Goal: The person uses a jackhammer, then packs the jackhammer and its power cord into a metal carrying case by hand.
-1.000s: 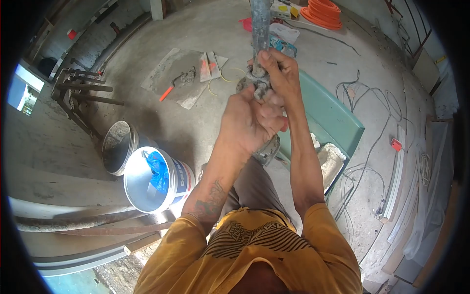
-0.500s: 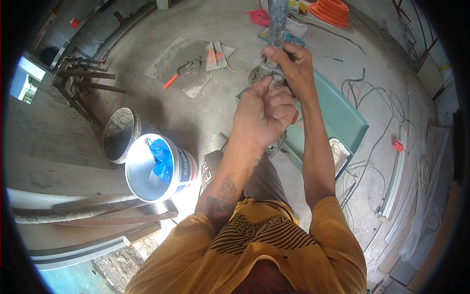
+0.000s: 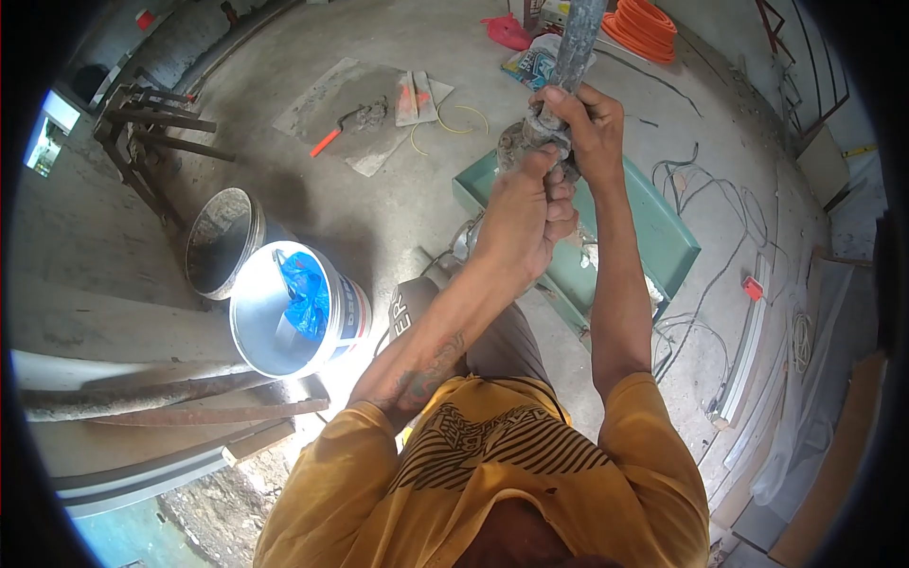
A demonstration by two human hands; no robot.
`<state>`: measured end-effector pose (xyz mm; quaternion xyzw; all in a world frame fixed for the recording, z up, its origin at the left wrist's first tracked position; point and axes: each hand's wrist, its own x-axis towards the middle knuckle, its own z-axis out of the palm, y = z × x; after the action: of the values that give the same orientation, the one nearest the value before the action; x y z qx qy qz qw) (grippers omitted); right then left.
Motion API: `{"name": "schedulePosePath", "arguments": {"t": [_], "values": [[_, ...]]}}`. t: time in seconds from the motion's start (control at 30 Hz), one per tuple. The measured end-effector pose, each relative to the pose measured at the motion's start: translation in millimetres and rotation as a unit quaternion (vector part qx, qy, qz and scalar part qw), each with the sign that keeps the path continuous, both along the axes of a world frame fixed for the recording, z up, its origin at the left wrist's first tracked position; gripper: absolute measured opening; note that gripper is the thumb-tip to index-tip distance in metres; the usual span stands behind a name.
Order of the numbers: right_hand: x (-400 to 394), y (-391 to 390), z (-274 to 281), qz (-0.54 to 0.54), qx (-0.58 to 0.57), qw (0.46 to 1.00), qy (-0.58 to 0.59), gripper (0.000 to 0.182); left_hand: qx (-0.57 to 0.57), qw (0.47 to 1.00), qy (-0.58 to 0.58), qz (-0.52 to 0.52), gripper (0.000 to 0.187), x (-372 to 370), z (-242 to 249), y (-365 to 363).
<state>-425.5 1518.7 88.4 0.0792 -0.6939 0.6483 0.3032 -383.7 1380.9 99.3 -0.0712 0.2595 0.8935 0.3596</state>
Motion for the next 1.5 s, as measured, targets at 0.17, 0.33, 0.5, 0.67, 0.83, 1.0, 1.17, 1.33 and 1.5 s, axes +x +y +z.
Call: {"name": "schedulePosePath", "arguments": {"t": [0.17,0.33,0.5,0.67,0.83,1.0,1.17,1.33,1.5], "values": [[-0.4,2.9,-4.9,-0.008,0.002,1.000,0.001,0.020,-0.192,0.951,0.241,-0.039,0.017,-6.0,-1.6,-11.1],[-4.8,0.8,-3.7,-0.030,-0.024,0.998,0.050,0.022,-0.290,0.890,0.348,-0.056,0.022,-19.1,-3.5,-11.7],[-8.8,16.4,-11.5,-0.012,-0.011,1.000,0.010,0.030,-0.325,0.858,0.393,-0.055,0.025,-21.8,1.6,-8.6],[-26.9,26.5,-31.6,-0.013,-0.175,0.984,-0.024,0.074,-0.410,0.751,0.518,0.023,0.027,-25.0,-20.2,-1.4],[-17.6,20.2,-20.4,-0.045,-0.104,0.993,-0.035,0.080,-0.518,0.483,0.701,0.085,0.022,-16.5,-1.0,-15.3],[-10.2,14.7,-13.9,-0.047,-0.090,0.994,-0.029,0.081,-0.551,0.418,0.716,0.091,0.021,-9.5,0.1,-16.4],[-3.1,13.2,-9.1,-0.037,-0.098,0.994,-0.026,0.076,-0.577,0.380,0.714,0.110,0.028,-10.9,-9.5,-6.7],[1.9,15.5,1.2,-0.062,-0.060,0.996,-0.011,0.076,-0.537,0.438,0.697,0.186,0.037,-30.6,18.7,-15.0],[3.6,14.5,-2.4,-0.035,-0.070,0.996,-0.038,0.080,-0.369,0.602,0.681,0.194,0.030,-66.7,47.9,22.2]]}}
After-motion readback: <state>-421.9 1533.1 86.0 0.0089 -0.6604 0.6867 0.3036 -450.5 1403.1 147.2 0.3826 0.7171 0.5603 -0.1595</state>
